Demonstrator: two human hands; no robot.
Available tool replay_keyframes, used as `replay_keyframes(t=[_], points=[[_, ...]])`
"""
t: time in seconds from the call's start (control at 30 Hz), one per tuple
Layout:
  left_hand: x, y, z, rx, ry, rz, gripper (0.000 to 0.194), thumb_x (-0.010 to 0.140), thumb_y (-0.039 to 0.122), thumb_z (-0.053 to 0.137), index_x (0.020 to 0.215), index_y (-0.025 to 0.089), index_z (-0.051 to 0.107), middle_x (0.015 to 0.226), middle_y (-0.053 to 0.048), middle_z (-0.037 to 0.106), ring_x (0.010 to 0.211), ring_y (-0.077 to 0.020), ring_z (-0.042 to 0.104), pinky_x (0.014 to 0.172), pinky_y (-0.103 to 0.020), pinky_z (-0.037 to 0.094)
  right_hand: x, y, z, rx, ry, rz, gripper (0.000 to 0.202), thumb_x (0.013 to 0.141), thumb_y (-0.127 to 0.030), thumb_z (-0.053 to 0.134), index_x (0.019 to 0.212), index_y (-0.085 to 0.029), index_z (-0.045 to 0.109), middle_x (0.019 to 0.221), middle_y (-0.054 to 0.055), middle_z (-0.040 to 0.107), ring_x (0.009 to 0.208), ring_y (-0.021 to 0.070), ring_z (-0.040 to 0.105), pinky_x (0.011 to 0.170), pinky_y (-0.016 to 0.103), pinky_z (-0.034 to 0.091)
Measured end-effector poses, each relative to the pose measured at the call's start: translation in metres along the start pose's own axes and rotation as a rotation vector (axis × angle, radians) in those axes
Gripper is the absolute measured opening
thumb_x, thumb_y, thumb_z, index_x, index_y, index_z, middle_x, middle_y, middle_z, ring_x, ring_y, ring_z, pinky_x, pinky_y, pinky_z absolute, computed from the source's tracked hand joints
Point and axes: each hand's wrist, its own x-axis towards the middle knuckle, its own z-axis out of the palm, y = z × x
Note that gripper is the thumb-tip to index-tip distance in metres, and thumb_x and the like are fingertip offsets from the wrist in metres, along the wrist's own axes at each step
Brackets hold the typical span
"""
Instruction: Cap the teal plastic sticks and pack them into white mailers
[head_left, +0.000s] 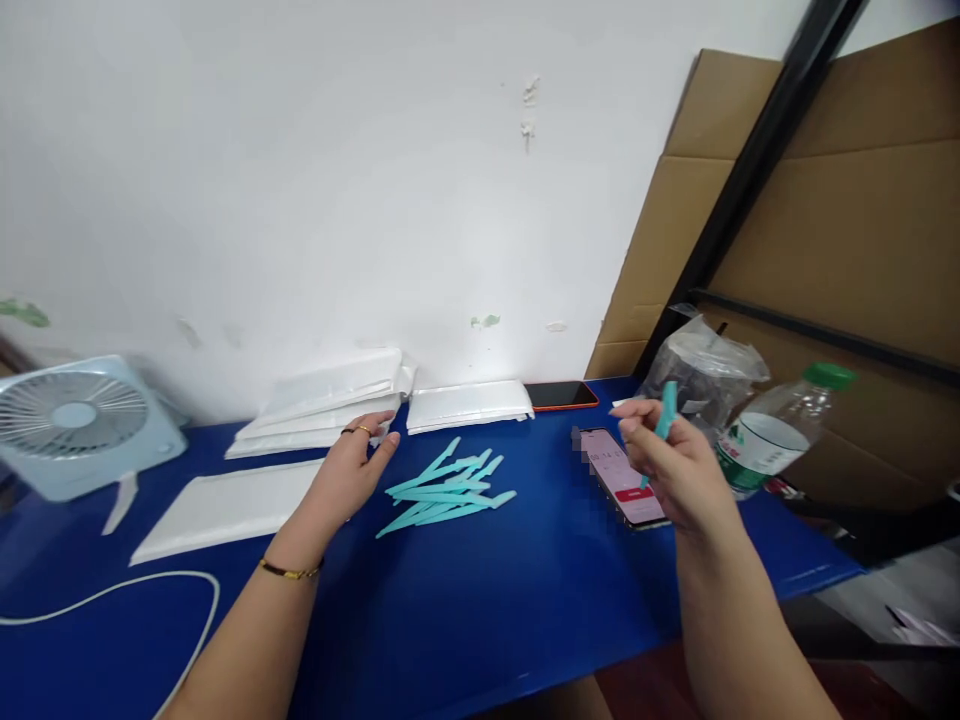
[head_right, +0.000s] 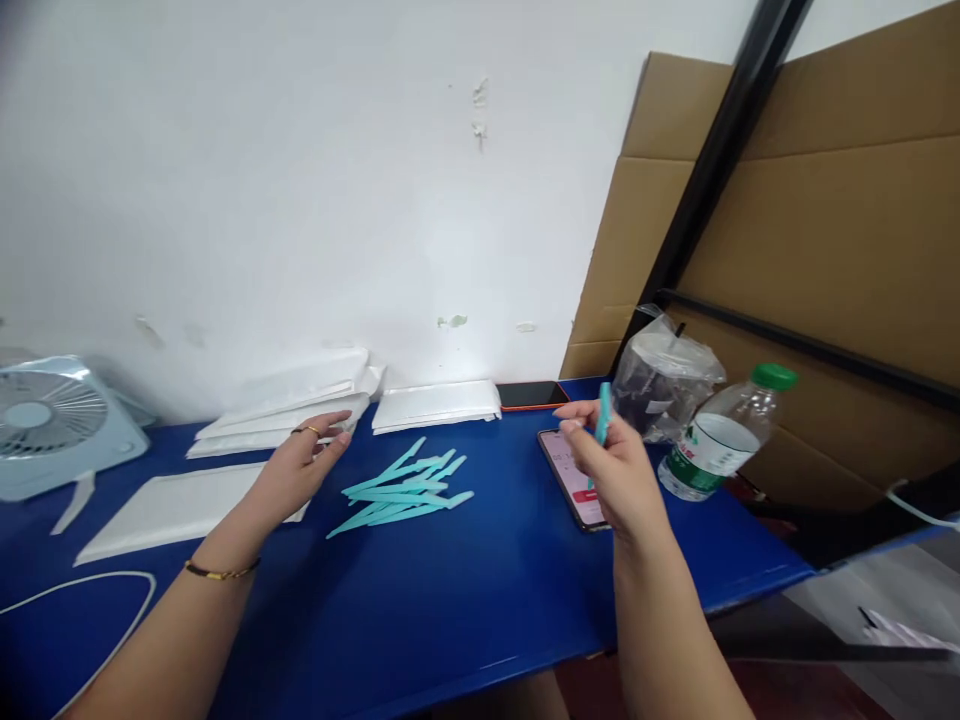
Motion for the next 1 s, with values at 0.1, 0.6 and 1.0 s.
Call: replay_keyframes(t=[0.1,0.6,1.0], points=[[-0.006,0.002,-0.011,0.009,-0.142,-0.048,0.044,0.082,0.049,0.045,0.114,0.021,0.056,0.097,-0.006,0.063,0.082,-0.0209,0.060,0.074,-0.033,0.047,0.000,0.008,0.025,-0.261,-0.152,0.005,0.021,0.074,-0.034,0.062,0.088,-0.018,0.063,0.058,-0.002,0.046,0.048,0.0086,0.038,0.043,0.021,0.028],[-0.099,0.054,0.011,0.212,-0.636,0.340,0.072,0.084,0.054,0.043,0.141,0.035,0.005,0.150,-0.001,0.008,0.137,-0.0258,0.010,0.110,-0.048,0.016,0.001,0.052,0.053,-0.681,-0.478,-0.123,0.020,0.082,-0.030,0.047,0.086,-0.021,0.065,0.085,0.002,0.064,0.070,0.0149,0.056,0.055,0.023,0.038],[-0.083,0.038,0.016,0.302,-0.528,0.273,0.071,0.082,0.059,0.040,0.141,0.032,0.014,0.149,-0.005,0.017,0.136,-0.0254,0.016,0.109,-0.050,0.013,-0.003,0.060,0.050,-0.879,-0.647,-0.111,0.023,0.082,-0.027,0.042,0.093,-0.025,0.063,0.085,0.001,0.059,0.068,0.0148,0.055,0.062,0.026,0.041]])
